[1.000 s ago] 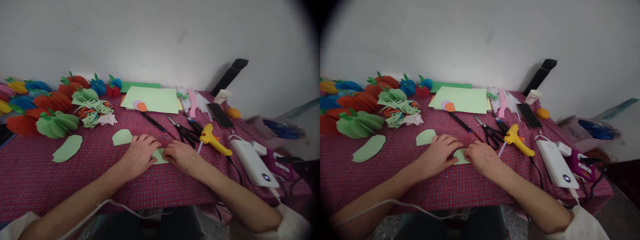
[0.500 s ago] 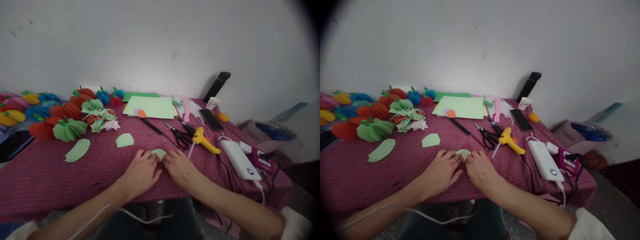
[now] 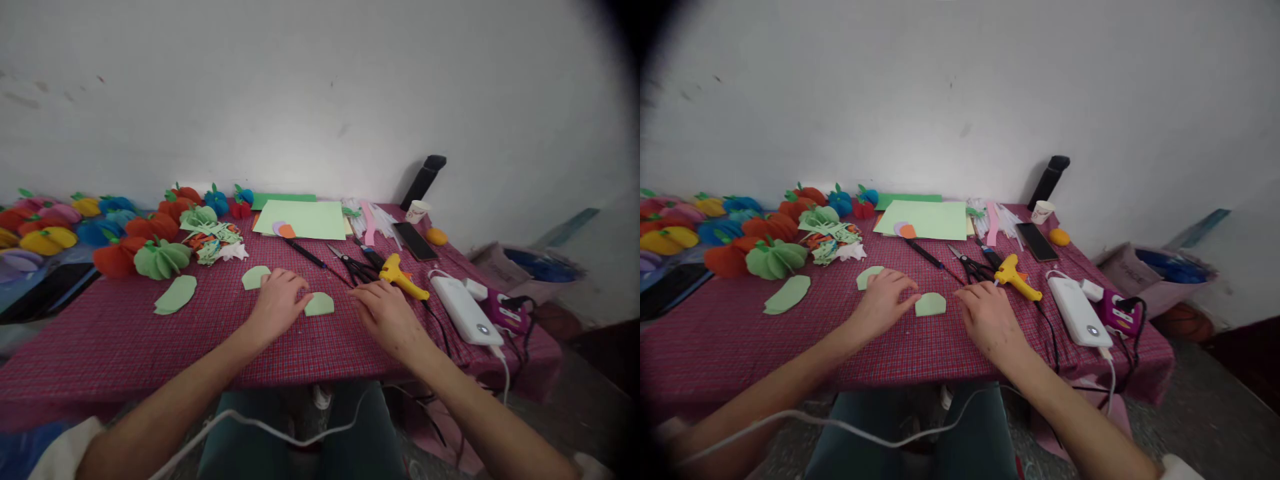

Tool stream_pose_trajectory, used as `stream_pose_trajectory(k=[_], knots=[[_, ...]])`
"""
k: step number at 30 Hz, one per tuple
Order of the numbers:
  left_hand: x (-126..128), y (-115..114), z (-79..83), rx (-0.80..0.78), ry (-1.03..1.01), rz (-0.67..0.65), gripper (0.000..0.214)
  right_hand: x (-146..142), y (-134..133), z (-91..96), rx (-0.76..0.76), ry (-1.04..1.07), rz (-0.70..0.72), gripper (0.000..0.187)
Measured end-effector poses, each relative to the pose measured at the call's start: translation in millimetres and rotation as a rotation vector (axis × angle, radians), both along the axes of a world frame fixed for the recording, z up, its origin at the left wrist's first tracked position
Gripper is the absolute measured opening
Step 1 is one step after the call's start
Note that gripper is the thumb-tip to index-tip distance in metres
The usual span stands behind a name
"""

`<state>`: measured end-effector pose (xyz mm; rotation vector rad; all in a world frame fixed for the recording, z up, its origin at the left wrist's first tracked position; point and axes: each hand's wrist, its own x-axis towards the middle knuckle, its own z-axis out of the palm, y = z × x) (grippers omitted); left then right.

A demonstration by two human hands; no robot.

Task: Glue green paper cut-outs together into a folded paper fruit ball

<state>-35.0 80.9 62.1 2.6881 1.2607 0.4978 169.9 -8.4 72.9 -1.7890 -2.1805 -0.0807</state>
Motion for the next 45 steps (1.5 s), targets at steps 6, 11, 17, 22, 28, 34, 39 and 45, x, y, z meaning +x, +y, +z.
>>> stream_pose_trajectory(k=[6,11,17,22,28,34,39,45], knots=[[27,-5,-8.9,0.062,0.162,-0.139,0.016,-14,-2,-13.9,-0.028,-0.053,-0.009,0.021],[21,-8,-17.3,0.136,0.236,-0.17,0.011,-29,1,-37.6,-0.066,-0.091,0.046,0.028],[18,-13,-21.8,0.181,0.275,-0.146,0.012,-39,4,-52.3,-0.089,-0.139,0.07,0.032],[21,-14,-22.1,0.205,0.284,-0.151,0.012,-44,2,-49.5,-0.091,-0.177,0.046,0.032],[8,-3,-16.4,0.148,0.15,-0.086,0.02,-30,-5,-29.0,-0.027,-0.118,0.022,0.032],[-11,5,-17.0,0.188,-0.015,0.101,0.031,-29,2,-27.3,0.022,-0.084,0.009,0.032],[-8,-10,-29.8,0.184,0.028,-0.038,0.033,-43,12,-45.2,0.003,-0.077,0.058,0.045],[-2,-22,-40.6,0.174,0.07,-0.148,0.035,-40,16,-48.7,-0.015,-0.072,0.068,0.043]])
